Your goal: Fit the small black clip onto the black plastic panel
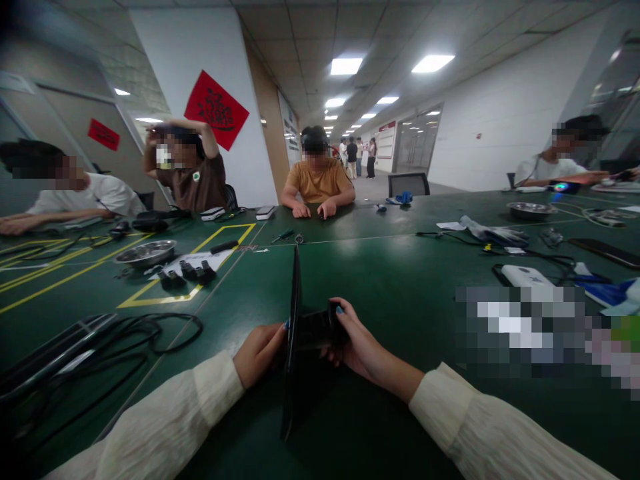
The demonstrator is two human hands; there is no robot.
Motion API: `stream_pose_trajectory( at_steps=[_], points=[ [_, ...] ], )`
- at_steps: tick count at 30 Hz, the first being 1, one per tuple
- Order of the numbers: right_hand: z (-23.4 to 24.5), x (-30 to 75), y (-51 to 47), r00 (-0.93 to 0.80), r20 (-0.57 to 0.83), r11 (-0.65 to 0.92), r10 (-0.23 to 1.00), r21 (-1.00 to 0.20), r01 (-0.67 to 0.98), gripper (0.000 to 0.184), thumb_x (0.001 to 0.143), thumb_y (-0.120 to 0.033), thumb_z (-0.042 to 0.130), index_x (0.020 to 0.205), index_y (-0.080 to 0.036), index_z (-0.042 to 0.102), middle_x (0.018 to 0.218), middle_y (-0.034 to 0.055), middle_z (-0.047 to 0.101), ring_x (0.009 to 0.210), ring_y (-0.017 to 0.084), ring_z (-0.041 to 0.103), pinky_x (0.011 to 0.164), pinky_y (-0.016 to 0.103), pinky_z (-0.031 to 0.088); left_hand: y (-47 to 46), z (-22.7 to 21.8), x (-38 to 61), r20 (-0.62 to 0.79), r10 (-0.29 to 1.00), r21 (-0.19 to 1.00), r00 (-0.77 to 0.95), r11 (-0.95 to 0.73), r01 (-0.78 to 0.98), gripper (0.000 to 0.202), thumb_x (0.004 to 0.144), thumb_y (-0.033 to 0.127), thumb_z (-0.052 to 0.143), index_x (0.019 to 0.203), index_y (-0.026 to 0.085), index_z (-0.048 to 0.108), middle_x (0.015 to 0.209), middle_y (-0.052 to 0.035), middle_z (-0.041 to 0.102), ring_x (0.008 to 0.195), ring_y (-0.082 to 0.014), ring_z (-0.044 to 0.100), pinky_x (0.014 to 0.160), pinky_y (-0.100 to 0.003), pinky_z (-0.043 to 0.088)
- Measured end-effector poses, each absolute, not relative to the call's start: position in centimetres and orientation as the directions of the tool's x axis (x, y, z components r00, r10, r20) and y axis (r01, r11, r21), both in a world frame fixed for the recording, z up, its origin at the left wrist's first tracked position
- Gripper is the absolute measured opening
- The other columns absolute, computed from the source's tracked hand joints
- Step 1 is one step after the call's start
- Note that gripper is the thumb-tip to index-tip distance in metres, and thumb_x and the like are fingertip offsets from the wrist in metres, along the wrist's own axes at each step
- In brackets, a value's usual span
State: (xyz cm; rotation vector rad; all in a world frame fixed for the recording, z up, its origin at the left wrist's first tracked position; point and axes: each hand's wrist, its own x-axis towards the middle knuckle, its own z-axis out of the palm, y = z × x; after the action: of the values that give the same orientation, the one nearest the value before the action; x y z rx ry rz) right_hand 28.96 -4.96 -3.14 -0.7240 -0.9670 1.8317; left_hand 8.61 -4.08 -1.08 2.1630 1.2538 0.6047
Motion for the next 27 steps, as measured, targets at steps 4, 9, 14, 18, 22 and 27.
stream_pose_trajectory(
  at_steps=[4, 9, 14, 18, 22, 27],
  points=[
    [-2.97, 28.97, -5.0, -0.413, -0.081, -0.279, 0.907, -0.85, -0.447, 0.05, 0.077, -0.053, 0.047, 0.117, -0.031, 0.025, 0.062, -0.0029, 0.054, 0.043, 0.012, 0.05, 0.038, 0.019, 0.032, -4.07, -0.99, 8.63, 0.099, 0.875, 0.646, 0.474, -0.419, 0.638, 0.054, 0.088, 0.048, 0.016, 0.064, 0.015, 0.05, 0.048, 0.0012, 0.045, 0.047, -0.011, 0.043, 0.048, -0.022, 0.031],
    [-2.78, 28.91, -5.03, -0.405, -0.072, -0.275, 0.912, -0.839, -0.47, 0.052, 0.076, -0.048, 0.053, 0.117, -0.031, 0.026, 0.065, -0.0032, 0.054, 0.044, 0.011, 0.051, 0.037, 0.019, 0.033, -4.07, -0.94, 8.65, 0.115, 0.862, 0.615, 0.494, -0.453, 0.646, 0.052, 0.089, 0.045, 0.016, 0.065, 0.015, 0.05, 0.048, 0.001, 0.046, 0.048, -0.0114, 0.045, 0.049, -0.022, 0.031],
    [-3.18, 28.96, -4.89, -0.409, -0.07, -0.27, 0.91, -0.849, -0.454, 0.052, 0.077, -0.042, 0.055, 0.118, -0.031, 0.025, 0.071, -0.0026, 0.054, 0.043, 0.009, 0.051, 0.036, 0.018, 0.033, -4.15, -0.84, 8.64, 0.125, 0.86, 0.597, 0.494, -0.463, 0.655, 0.051, 0.09, 0.045, 0.016, 0.067, 0.015, 0.051, 0.049, 0.0005, 0.047, 0.049, -0.0121, 0.046, 0.05, -0.023, 0.032],
    [-3.5, 28.99, -4.75, -0.418, -0.065, -0.267, 0.906, -0.855, -0.445, 0.052, 0.078, -0.044, 0.053, 0.119, -0.031, 0.024, 0.068, -0.0033, 0.054, 0.043, 0.01, 0.052, 0.036, 0.018, 0.033, -4.08, -0.99, 8.56, 0.131, 0.861, 0.597, 0.492, -0.465, 0.654, 0.052, 0.089, 0.045, 0.015, 0.068, 0.015, 0.052, 0.051, -0.0003, 0.049, 0.05, -0.0124, 0.046, 0.05, -0.023, 0.032],
    [-3.32, 28.9, -4.83, -0.413, -0.083, -0.274, 0.907, -0.862, -0.427, 0.056, 0.077, -0.046, 0.055, 0.12, -0.031, 0.022, 0.063, -0.0037, 0.053, 0.042, 0.01, 0.051, 0.036, 0.017, 0.031, -3.99, -1.28, 8.46, 0.139, 0.861, 0.593, 0.489, -0.468, 0.655, 0.051, 0.089, 0.045, 0.016, 0.068, 0.015, 0.052, 0.052, -0.0006, 0.049, 0.052, -0.0128, 0.047, 0.05, -0.023, 0.032],
    [-3.33, 29.02, -4.93, -0.432, -0.079, -0.283, 0.899, -0.856, -0.432, 0.054, 0.08, -0.044, 0.052, 0.122, -0.03, 0.022, 0.061, -0.0037, 0.053, 0.044, 0.011, 0.052, 0.038, 0.017, 0.033, -3.97, -1.45, 8.33, 0.153, 0.861, 0.564, 0.485, -0.479, 0.673, 0.051, 0.089, 0.045, 0.016, 0.069, 0.015, 0.052, 0.056, -0.0016, 0.051, 0.054, -0.0137, 0.049, 0.051, -0.024, 0.033]
  ],
)
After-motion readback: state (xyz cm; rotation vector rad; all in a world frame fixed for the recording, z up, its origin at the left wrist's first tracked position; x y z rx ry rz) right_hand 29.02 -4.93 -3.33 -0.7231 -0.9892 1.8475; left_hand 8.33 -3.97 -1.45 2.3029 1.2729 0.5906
